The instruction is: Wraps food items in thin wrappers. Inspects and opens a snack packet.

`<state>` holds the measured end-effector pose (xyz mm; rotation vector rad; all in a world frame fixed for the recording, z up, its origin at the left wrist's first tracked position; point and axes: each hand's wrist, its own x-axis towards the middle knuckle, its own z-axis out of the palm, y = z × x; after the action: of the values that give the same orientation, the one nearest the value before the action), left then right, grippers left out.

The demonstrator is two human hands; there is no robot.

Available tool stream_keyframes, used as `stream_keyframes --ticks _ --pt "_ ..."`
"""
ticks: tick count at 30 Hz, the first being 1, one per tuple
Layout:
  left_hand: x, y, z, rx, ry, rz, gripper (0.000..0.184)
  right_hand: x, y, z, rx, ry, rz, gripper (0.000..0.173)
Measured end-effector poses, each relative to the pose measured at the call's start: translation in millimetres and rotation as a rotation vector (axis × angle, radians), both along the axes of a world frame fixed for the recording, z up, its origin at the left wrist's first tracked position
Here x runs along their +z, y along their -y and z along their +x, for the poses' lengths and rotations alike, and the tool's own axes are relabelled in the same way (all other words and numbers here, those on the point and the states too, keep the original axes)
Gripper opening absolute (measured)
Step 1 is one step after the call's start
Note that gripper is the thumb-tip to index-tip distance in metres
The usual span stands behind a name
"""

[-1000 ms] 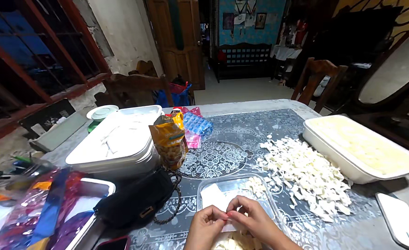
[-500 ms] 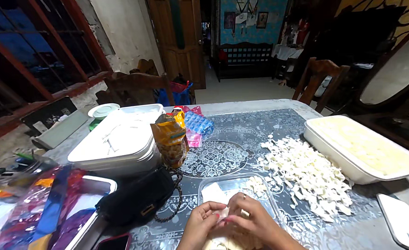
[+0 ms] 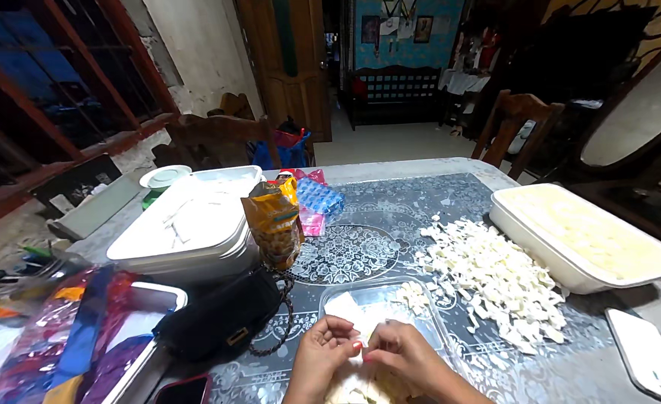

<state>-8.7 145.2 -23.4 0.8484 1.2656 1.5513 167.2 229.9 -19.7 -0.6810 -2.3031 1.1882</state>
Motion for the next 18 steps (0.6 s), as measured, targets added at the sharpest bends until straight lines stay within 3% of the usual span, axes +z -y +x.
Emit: stream_keyframes --ticks 3,6,9,11,13,15,18 --pt "-7 -1 2 0.007 0.063 0.033 0.024 -6 0 -3 0.068 -0.231 -0.126 0.015" --pt "-7 2 2 -0.135 -0.001 0.086 0.021 -9 -8 -2 -0.062 -0.288 -0.19 0.014" --pt "-6 1 -2 -0.08 -0.022 0.128 0.021 -4 -9 2 -0.055 -0.104 0.005 0.018" --pt "-4 -1 -4 -0.011 -0.07 0.085 0.019 -11 -1 -3 0.025 -0.109 0.308 0.015" --pt "-5 -1 -3 0.007 -0.287 0.036 0.01 -23 2 -10 0.028 -0.163 0.715 0.01" --pt "-8 5 1 -0.025 -0.685 0.041 0.01 -23 2 -11 -0.099 -0.163 1.007 0.015" --pt "-11 14 11 -0.137 -1.135 0.069 0.029 -10 -18 2 -0.455 -0.048 1.164 0.016"
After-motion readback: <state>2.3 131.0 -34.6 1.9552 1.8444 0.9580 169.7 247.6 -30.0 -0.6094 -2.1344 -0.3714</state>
